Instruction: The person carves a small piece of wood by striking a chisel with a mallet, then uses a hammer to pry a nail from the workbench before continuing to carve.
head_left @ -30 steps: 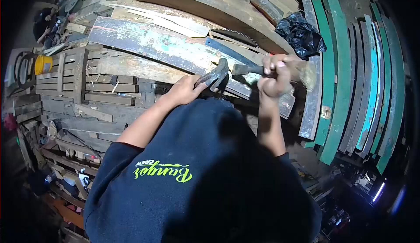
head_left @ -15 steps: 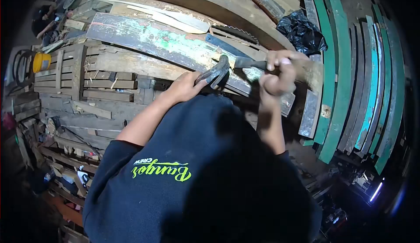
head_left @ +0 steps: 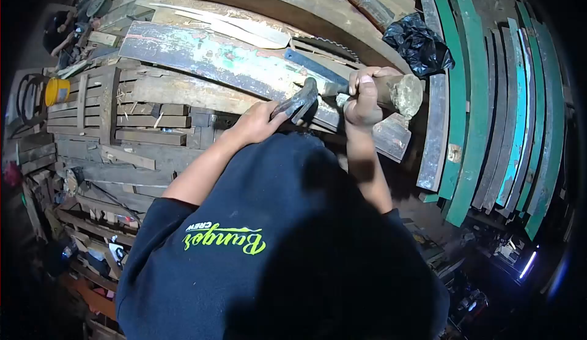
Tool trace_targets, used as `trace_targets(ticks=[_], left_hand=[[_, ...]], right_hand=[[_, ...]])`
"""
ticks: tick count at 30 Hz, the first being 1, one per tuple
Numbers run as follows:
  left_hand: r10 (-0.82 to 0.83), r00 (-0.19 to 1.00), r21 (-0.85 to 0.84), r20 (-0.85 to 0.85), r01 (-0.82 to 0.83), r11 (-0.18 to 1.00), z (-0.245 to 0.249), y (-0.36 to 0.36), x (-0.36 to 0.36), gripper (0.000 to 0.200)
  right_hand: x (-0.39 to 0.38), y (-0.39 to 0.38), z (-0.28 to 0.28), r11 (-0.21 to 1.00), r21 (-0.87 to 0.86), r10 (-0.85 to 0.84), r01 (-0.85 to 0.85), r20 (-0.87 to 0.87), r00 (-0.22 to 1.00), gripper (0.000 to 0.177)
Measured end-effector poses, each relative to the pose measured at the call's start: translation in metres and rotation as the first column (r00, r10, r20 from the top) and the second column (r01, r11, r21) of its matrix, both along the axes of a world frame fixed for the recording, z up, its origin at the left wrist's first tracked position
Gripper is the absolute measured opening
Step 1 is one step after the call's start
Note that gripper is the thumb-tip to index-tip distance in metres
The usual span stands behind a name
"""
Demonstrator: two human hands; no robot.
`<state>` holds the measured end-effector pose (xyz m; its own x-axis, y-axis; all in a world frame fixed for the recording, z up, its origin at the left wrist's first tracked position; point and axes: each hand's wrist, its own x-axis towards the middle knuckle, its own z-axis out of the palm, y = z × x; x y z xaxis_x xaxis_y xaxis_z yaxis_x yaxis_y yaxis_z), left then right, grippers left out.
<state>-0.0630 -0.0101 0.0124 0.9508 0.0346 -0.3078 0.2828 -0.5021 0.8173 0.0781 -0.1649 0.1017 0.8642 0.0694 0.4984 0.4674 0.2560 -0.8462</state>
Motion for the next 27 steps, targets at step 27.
trace_targets(ticks=[27], left_hand=[[0.0, 1.0, -0.049, 0.018, 0.001, 0.999, 0.004, 0.001, -0.002, 0.034]], right_hand=[[-0.013, -0.004, 0.018, 0.961, 0.24, 0.162, -0.138, -0.08, 0.984, 0.031]])
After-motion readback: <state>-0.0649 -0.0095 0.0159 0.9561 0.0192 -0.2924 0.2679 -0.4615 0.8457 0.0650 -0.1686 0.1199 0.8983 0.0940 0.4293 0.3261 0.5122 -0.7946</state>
